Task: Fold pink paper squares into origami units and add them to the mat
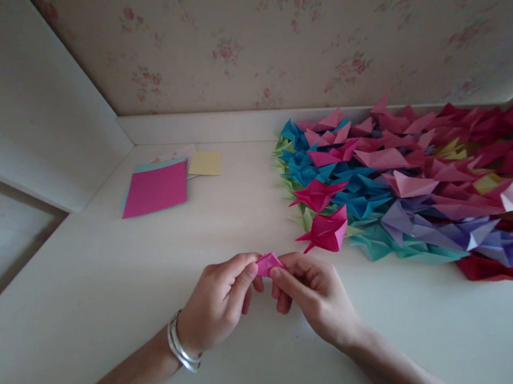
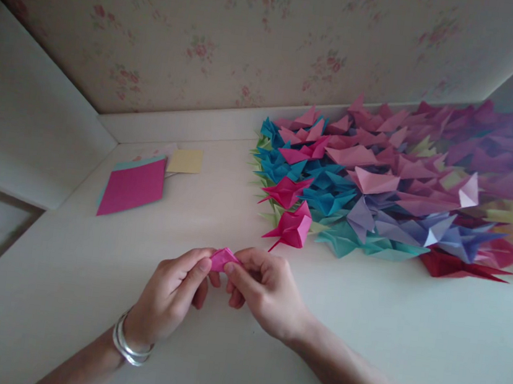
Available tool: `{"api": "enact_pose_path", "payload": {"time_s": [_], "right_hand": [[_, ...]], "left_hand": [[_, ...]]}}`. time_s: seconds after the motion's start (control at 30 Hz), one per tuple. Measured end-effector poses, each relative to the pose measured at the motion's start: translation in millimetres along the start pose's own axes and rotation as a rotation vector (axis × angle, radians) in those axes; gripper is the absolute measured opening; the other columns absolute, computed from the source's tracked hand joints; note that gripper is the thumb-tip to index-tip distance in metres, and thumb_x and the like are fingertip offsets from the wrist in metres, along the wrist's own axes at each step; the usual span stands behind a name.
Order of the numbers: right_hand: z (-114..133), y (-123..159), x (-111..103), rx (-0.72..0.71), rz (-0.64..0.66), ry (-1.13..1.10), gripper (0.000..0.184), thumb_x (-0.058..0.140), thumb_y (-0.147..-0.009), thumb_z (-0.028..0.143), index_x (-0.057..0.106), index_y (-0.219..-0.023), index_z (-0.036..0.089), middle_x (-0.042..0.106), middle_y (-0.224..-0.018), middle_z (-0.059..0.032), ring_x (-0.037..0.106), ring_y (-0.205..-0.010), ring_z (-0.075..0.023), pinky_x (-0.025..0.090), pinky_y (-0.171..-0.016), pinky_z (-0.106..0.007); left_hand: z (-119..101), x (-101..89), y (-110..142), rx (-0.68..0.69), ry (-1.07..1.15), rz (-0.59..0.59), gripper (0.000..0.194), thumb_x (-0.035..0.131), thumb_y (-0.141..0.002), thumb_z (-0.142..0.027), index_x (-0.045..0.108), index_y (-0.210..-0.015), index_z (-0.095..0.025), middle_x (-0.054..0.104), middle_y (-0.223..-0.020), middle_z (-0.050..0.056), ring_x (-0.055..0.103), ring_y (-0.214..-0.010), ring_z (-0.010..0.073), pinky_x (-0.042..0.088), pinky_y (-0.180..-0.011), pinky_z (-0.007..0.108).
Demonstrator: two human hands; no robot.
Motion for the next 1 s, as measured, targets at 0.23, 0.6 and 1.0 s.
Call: {"api": "enact_pose_path", "payload": {"time_s": [0.23,0.6,1.0], "right_hand": [[-1.7,2.3,9.3,0.040,0.073,-0.071,0.031,0.065,-0.090,0.044,0.064,-0.084,0.014,0.069,-0.067,-0.0029,0.068,-0.062,-0.0135,0.054,-0.058,-0.022],[6.2,-0.9,5.3,0.046,0.111,-0.067,0.044,0.057,-0.093,0.051,0.068,-0.077,0.012,0.070,-0.068,-0.0050,0.069,-0.061,-0.0133,0.058,-0.059,-0.023],[4.5,-2.6,-1.6,0.016,0.049,-0.070,0.041,0.056,-0.094,0.051,0.072,-0.088,0.013,0.073,-0.080,-0.0075,0.070,-0.068,-0.0153,0.057,-0.065,-0.026]], "left_hand": [[-0.7,5.4,1.6,0.154,-0.096,-0.110,0.019,0.048,-0.098,-0.023,0.066,-0.101,-0.016,0.057,-0.058,-0.002,0.051,-0.049,0.0105,0.038,-0.048,0.020],[3.6,9.3,-0.3,-0.102,0.205,-0.100,0.029,0.046,-0.100,-0.038,0.065,-0.107,-0.017,0.051,-0.059,-0.005,0.042,-0.044,0.0077,0.034,-0.042,0.019],[2.0,4.5,-2.4,-0.137,0.273,-0.135,0.029,0.046,-0.100,-0.041,0.062,-0.111,-0.019,0.057,-0.067,-0.003,0.050,-0.052,0.0104,0.041,-0.048,0.021]]}}
Point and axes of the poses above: each hand's wrist, its own y-axis away from the middle knuckle, its own x-axis out of the palm, z = x × y, the point moved 1 cm from there along -y, towards the middle knuckle
